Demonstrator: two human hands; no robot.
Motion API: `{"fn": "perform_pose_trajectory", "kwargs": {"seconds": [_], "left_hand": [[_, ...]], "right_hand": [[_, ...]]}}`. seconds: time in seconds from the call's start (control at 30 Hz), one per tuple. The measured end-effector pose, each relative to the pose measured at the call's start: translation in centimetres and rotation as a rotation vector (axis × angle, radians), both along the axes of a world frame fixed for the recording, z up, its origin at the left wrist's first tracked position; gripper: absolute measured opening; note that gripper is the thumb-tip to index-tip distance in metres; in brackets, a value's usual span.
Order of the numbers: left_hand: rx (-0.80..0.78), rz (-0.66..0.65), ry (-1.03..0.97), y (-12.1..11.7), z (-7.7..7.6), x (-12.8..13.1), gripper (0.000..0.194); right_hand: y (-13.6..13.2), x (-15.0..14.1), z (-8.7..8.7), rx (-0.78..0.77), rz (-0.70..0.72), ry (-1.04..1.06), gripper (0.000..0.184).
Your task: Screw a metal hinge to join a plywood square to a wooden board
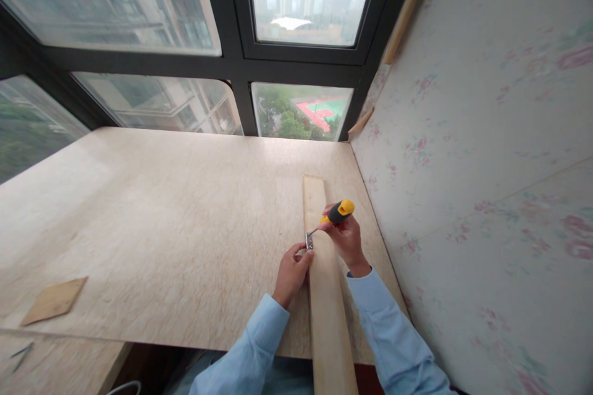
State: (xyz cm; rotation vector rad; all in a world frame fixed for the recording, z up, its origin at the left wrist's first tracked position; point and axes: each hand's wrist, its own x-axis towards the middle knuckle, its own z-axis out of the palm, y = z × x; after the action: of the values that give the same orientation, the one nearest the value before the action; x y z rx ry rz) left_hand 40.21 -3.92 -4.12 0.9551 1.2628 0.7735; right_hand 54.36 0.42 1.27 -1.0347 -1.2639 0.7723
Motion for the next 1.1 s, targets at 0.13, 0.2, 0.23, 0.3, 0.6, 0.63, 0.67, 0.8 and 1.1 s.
{"fn": "perform_pose_trajectory", "kwargs": {"seconds": [0.13,0.2,0.23,0.3,0.6,0.63,0.67,0.8,1.1], "left_hand": [[-0.011,0.004,-0.016,0.0,0.0,0.0,0.044],[-0.01,0.006,-0.023,-0.1,0.0,0.0,0.043],[-0.004,0.006,-0.024,-0.1,0.0,0.0,0.043],[0.007,0.006,-0.023,-0.1,0.0,0.0,0.043],[0.014,0.002,0.008,-0.1,0.1,0.1,0.044],[0.022,0.005,0.013,-0.1,0.2,0.1,0.043],[0.028,0.005,0.016,-0.2,0.2,0.1,0.042],[0.031,0.001,0.004,-0.1,0.3,0.1,0.041],[0.02,0.009,-0.023,-0.2,0.1,0.1,0.044]], "right_hand": [[-0.2,0.7,0.8,-0.098,0.148,-0.02,0.034],[-0.4,1.3,1.2,-0.15,0.21,-0.033,0.042],[-0.5,1.6,1.3,-0.157,0.241,-0.039,0.044],[-0.7,2.1,1.7,-0.162,0.297,-0.049,0.045],[-0.4,0.9,1.7,-0.05,-0.1,-0.285,0.042],[-0.3,0.6,1.6,-0.033,-0.122,-0.295,0.04],[-0.3,0.3,1.6,-0.024,-0.134,-0.301,0.037],[-0.3,0.2,1.9,-0.055,-0.027,-0.25,0.033],[-0.8,2.6,3.2,-0.192,0.399,-0.043,0.049]]}}
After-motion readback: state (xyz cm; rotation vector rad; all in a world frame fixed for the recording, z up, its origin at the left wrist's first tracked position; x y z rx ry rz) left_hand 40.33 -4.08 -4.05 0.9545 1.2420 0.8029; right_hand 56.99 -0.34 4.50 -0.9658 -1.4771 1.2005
